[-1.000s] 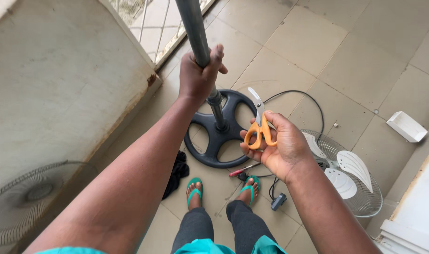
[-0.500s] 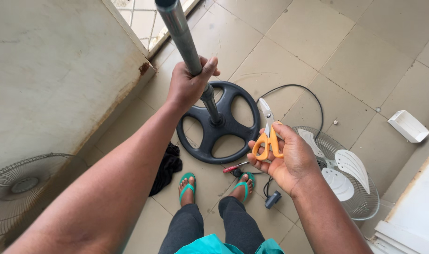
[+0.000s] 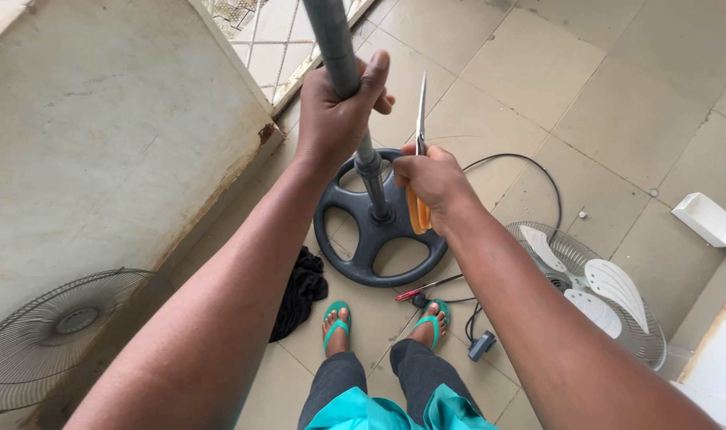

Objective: The person assembles a standing fan by attaching the pole to the base. They use a pair of scissors as a makeshift tool to tighten the screws securing the pole to the base. The person rotates the pole and repeatedly tightens the screws until the assembly is complete.

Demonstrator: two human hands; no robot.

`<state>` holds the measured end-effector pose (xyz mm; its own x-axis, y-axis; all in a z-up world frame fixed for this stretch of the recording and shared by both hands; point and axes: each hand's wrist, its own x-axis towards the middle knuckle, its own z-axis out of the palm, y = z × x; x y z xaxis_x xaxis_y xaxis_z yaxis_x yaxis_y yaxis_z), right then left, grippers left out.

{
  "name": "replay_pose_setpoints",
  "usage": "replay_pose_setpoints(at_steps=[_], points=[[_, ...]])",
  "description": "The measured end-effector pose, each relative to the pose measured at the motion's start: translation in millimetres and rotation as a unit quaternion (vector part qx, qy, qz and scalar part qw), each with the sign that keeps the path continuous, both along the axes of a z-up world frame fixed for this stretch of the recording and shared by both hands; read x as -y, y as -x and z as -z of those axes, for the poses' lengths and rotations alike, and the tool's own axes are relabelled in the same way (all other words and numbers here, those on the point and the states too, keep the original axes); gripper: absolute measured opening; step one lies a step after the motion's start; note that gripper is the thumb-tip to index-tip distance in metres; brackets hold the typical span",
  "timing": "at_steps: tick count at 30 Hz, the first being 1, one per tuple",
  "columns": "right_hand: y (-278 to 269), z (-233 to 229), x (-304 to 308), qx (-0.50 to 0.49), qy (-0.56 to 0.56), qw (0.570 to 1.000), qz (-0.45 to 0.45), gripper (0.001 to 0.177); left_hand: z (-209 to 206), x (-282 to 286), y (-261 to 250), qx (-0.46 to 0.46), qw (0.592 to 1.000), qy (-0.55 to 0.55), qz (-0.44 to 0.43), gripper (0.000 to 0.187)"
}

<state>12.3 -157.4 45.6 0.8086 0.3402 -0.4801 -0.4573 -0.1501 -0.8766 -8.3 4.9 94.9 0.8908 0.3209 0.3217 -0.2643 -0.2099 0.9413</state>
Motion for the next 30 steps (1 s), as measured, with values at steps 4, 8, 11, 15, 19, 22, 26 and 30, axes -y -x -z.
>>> replay_pose_setpoints(at_steps=[4, 8, 11, 15, 19, 22, 26, 30], points=[[-5, 30, -29, 0.057, 0.080, 0.995, -0.021, 0.047, -3, 7, 8, -0.006, 1.000, 0.001, 0.005, 0.045], [3, 50, -47, 0.146, 0.190, 0.966, -0.101, 0.049, 3, 9, 17, -0.036, 0.999, 0.007, -0.010, 0.045], [8, 60, -54, 0.172, 0.213, 0.951, -0.142, 0.044, 11, 9, 23, -0.041, 0.998, 0.045, -0.013, 0.045], [20, 55, -64, 0.163, 0.262, 0.940, -0.148, 0.040, 5, -2, 28, -0.030, 0.997, 0.063, -0.015, 0.045], [16, 55, -70, 0.165, 0.270, 0.937, -0.150, 0.039, -7, -1, 27, -0.036, 0.998, 0.054, -0.018, 0.045], [14, 65, -71, 0.142, 0.281, 0.937, -0.150, 0.039, -11, 0, 26, -0.056, 0.997, 0.041, -0.028, 0.047], [7, 76, -76, 0.114, 0.237, 0.958, -0.116, 0.042, -11, -9, 18, -0.025, 0.999, 0.035, -0.004, 0.048], [0, 84, -75, 0.096, 0.214, 0.968, -0.086, 0.054, -10, -24, 0, -0.001, 1.000, 0.029, -0.004, 0.050]])
